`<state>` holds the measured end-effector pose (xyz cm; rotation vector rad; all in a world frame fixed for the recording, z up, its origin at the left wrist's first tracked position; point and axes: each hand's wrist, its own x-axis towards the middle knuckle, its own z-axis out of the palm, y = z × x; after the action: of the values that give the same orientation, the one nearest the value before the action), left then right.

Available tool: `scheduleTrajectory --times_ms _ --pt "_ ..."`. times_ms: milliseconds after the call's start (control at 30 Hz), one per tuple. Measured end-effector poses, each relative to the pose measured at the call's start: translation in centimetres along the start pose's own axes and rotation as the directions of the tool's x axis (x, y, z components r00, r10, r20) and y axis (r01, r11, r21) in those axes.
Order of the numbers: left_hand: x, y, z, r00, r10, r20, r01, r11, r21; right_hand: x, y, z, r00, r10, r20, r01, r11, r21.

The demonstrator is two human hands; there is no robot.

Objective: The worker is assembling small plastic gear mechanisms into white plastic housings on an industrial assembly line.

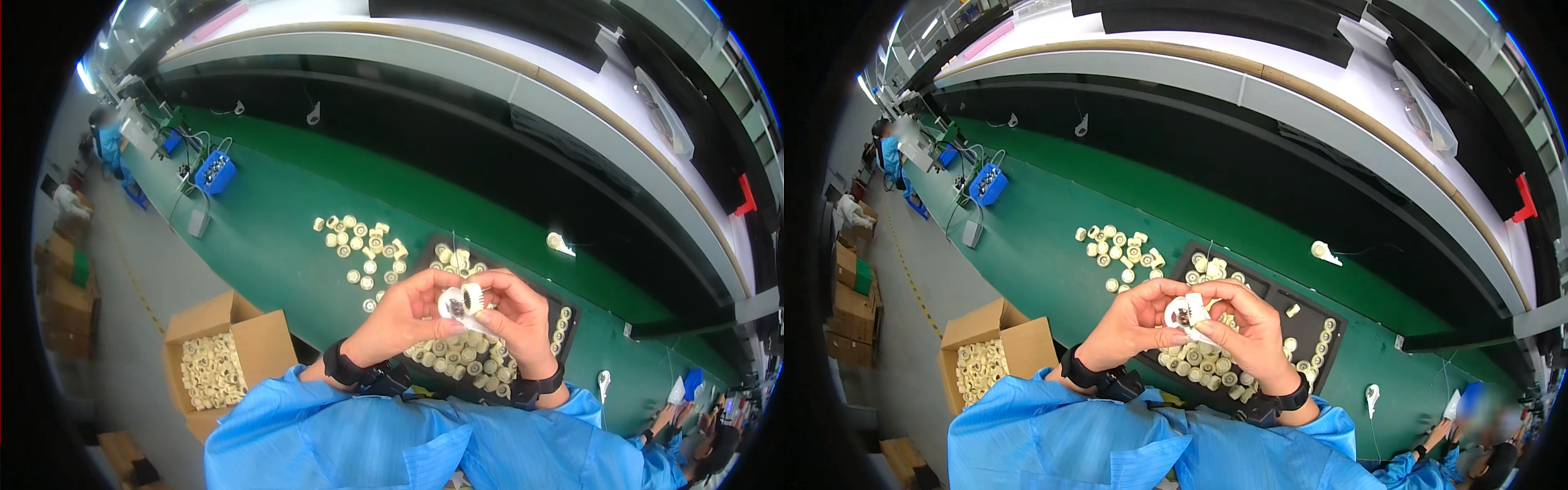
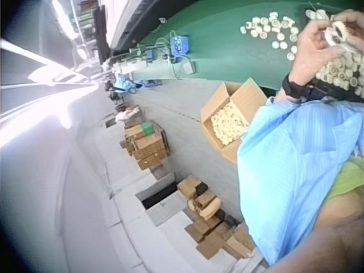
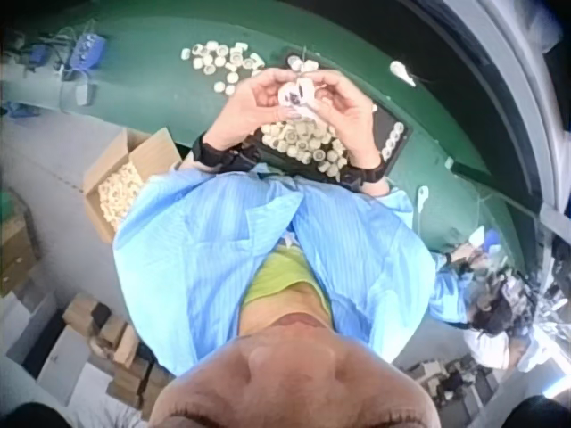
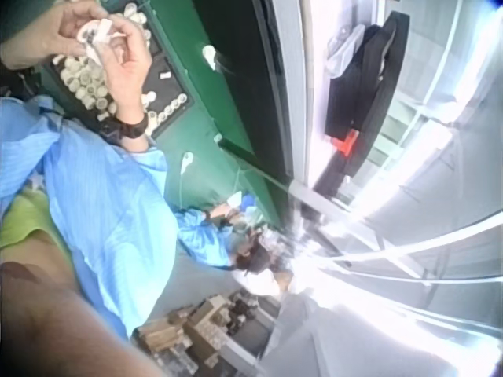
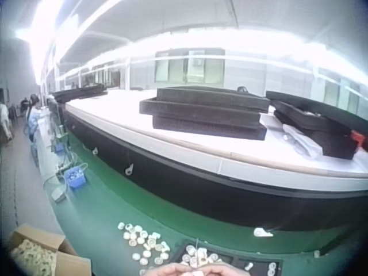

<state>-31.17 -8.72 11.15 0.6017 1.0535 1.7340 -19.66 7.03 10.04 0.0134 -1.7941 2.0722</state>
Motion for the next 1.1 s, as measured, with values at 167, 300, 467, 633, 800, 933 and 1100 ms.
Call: scheduleTrajectory --times_ms 167,300,467,633,800,933,1100 --pt "-0.5 -1.6 -0.4 0.996 0.077 0.053 -0.081 0.993 0.084 -1.1 -0.3 1.8 0.999 0.012 -0.037 -0.008 0.996 0.093" --pt "0.0 -9.1 -3.6 0.876 0.130 -0.464 -0.064 0.986 0.155 -1.1 5.2 2.6 0.882 0.094 -0.462 0.180 0.840 0.513" --pt "-2.5 -13.4 -10.1 0.888 -0.108 -0.447 0.247 0.932 0.264 -5.2 6.4 -3.1 0.864 0.145 -0.483 -0.030 0.971 0.238" --pt "-2.4 -10.9 -9.8 0.856 -0.217 -0.469 0.455 0.746 0.487 -8.8 7.6 -4.1 0.783 0.338 -0.523 -0.184 0.928 0.324" --pt "-1.4 -12.3 -7.9 0.869 -0.285 -0.405 0.473 0.232 0.850 -9.1 8.5 -3.2 0.785 0.399 -0.473 -0.269 0.908 0.321" --pt "-1.7 -13.3 -6.9 0.913 -0.166 -0.374 0.379 0.003 0.925 -7.7 8.1 -2.5 0.807 0.410 -0.424 -0.302 0.905 0.300" --pt "-2.5 -12.0 -8.0 0.939 -0.052 -0.340 0.343 0.069 0.937 -5.8 7.4 -1.5 0.890 0.350 -0.293 -0.292 0.930 0.223"
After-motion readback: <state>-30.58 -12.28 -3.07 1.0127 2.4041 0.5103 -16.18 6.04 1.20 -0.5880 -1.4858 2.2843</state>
